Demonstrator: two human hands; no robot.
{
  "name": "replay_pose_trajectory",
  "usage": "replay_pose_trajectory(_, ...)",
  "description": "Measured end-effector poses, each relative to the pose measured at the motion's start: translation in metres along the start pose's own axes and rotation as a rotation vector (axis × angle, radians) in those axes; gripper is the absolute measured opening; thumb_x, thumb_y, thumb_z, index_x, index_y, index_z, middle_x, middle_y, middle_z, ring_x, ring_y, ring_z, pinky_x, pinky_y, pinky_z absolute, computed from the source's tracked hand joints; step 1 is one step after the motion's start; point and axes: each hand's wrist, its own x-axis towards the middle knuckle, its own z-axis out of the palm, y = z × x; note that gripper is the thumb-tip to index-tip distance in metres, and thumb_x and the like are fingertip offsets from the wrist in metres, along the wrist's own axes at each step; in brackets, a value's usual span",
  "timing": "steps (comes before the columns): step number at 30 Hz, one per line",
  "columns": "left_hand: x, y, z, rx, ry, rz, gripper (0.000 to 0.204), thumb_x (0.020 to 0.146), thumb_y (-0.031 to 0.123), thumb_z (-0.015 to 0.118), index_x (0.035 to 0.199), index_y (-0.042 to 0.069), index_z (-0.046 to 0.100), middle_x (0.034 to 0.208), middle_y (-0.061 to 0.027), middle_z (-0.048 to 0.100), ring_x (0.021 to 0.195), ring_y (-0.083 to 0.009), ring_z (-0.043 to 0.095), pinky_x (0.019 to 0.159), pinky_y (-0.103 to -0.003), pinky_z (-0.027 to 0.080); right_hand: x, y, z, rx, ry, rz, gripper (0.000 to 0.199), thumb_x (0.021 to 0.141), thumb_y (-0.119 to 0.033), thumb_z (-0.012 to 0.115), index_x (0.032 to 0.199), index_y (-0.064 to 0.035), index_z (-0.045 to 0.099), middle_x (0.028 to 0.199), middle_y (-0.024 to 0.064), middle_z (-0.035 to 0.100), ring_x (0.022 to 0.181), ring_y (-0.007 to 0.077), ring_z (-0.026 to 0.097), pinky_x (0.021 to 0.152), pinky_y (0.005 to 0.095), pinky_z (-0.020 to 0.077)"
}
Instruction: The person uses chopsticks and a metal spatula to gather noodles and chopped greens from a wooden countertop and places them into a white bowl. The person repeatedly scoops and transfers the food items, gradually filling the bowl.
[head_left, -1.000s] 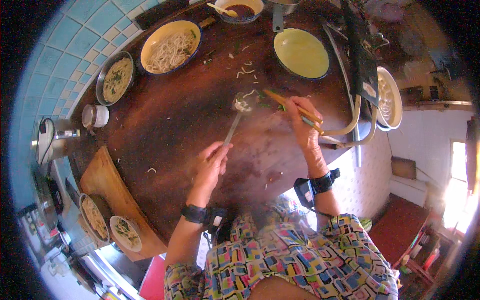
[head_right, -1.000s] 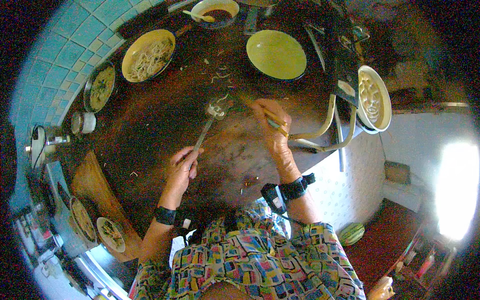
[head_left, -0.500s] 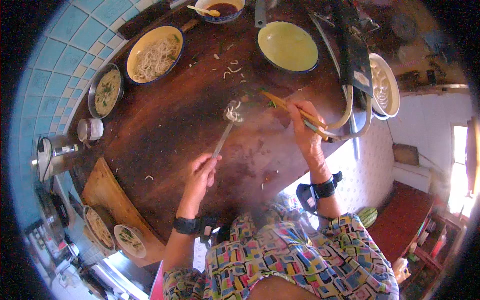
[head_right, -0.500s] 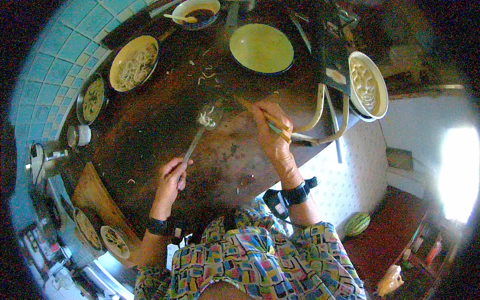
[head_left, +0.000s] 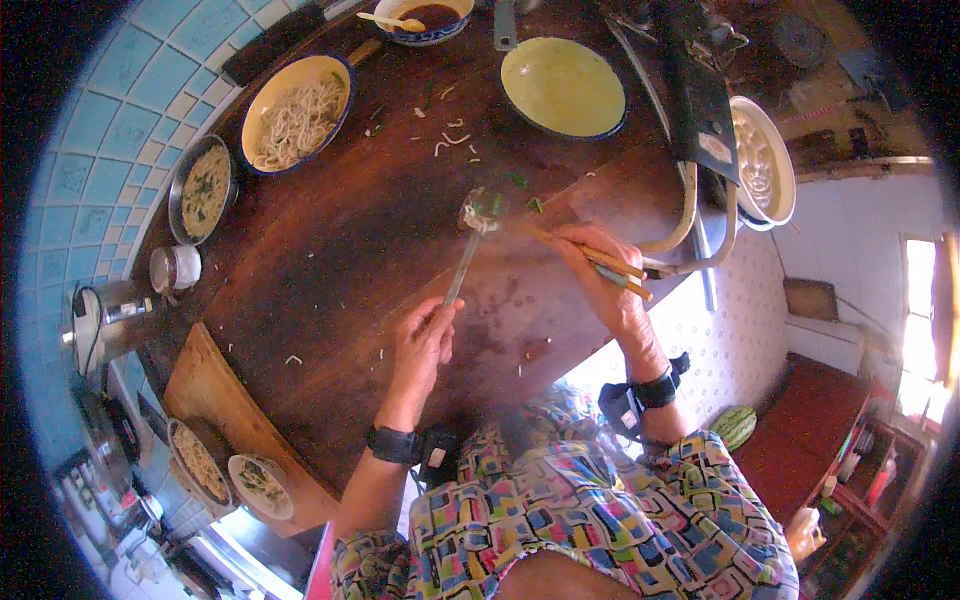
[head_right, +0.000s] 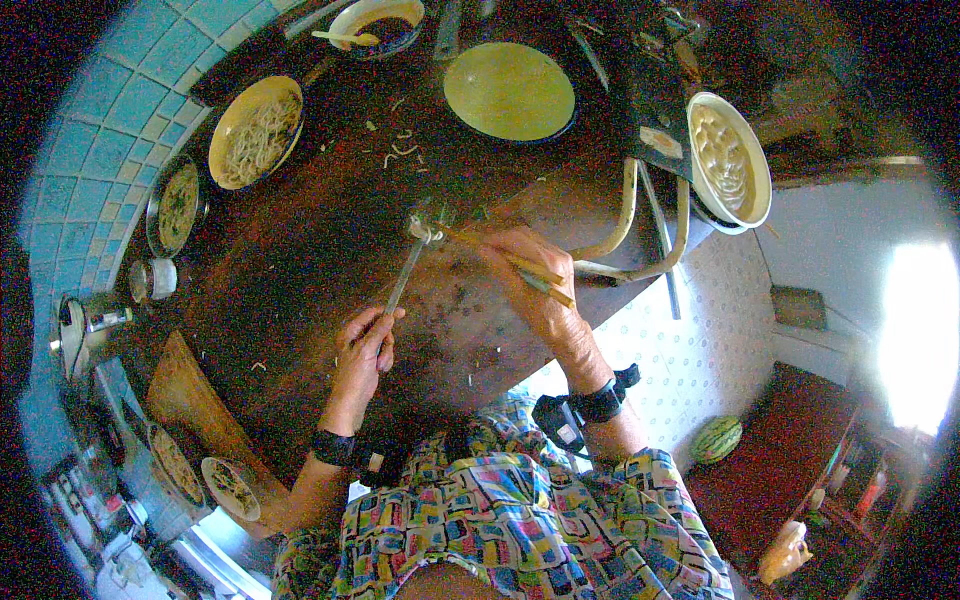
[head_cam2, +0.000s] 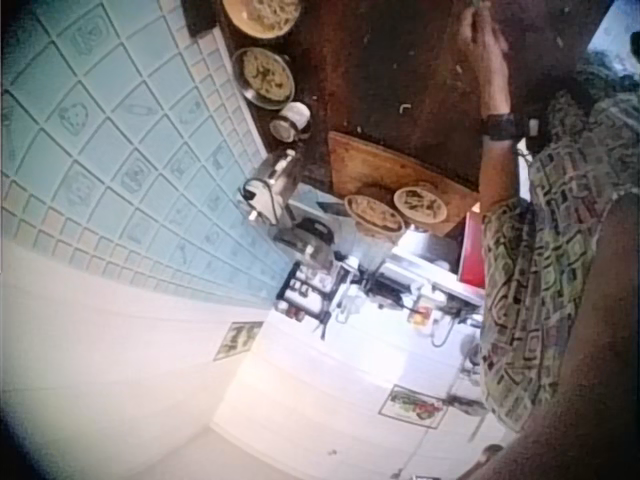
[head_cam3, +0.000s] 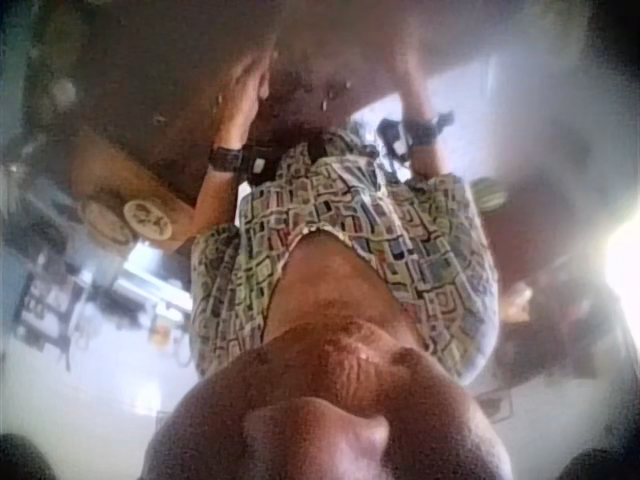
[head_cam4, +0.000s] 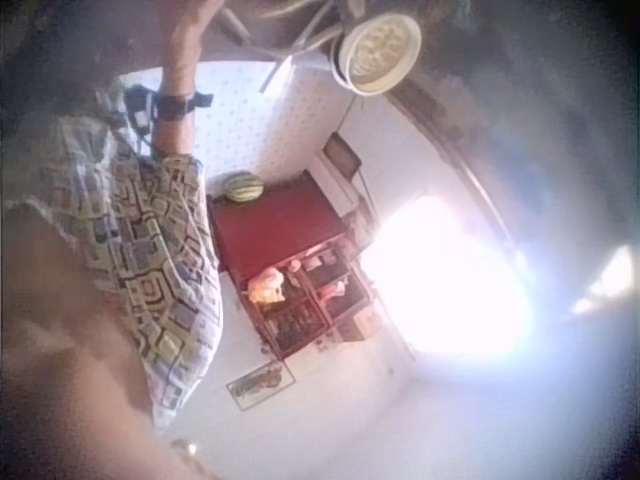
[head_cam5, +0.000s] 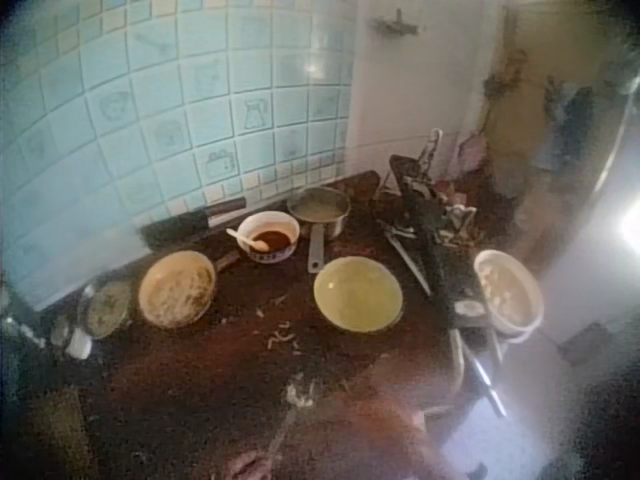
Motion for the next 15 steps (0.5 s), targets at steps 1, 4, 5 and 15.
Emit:
replay_pose_trajectory(1,-0.001,0.0,0.0,0.006,0.011,-0.002,0.02,0.087,0.02,0.058,0.096,0.004,0.063,0.06,0.0055,0.043,0.046,-0.0019,0.034,0.039,-0.018,0.024,-0.002,-0.002,-0.001,-0.003,0.001,0.008,0.009,0.078,-0.007,0.065,0.086,-0.0018,0.063,0.084,0.011,0.064,0.076,0.0223,0.062,0.065,0.0294,0.0495)
replay_pose_trajectory(4,-0.001,0.003,0.002,0.037,0.015,0.006,0.02,0.087,0.02,0.058,0.096,0.004,0.063,0.059,0.0055,0.043,0.045,-0.0019,0.033,0.039,-0.018,0.025,-0.002,-0.001,-0.001,0.016,0.146,0.143,0.009,0.077,-0.006,0.065,0.084,-0.0012,0.062,0.083,0.0112,0.063,0.074,0.0237,0.061,0.063,0.0289,0.0487)
replay_pose_trajectory(5,0.0,0.005,0.003,0.055,-0.001,0.02,0.019,0.087,0.02,0.058,0.096,0.004,0.063,0.059,0.0055,0.043,0.045,-0.0019,0.033,0.039,-0.018,0.025,0.001,0.001,0.002,0.004,0.184,0.097,0.009,0.077,-0.006,0.064,0.085,-0.0012,0.062,0.083,0.0113,0.062,0.074,0.024,0.06,0.063,0.0291,0.0485)
replay_pose_trajectory(15,0.015,0.006,0.014,0.102,-0.068,0.058,0.019,0.088,0.018,0.055,0.099,0.003,0.061,0.052,0.0051,0.041,0.041,-0.003,0.032,0.038,-0.019,0.025,-0.004,0.002,0.016,0.006,0.132,-0.04,0.012,0.077,-0.003,0.063,0.088,-0.0018,0.062,0.085,0.0125,0.062,0.076,0.0267,0.06,0.066,0.0322,0.0492)
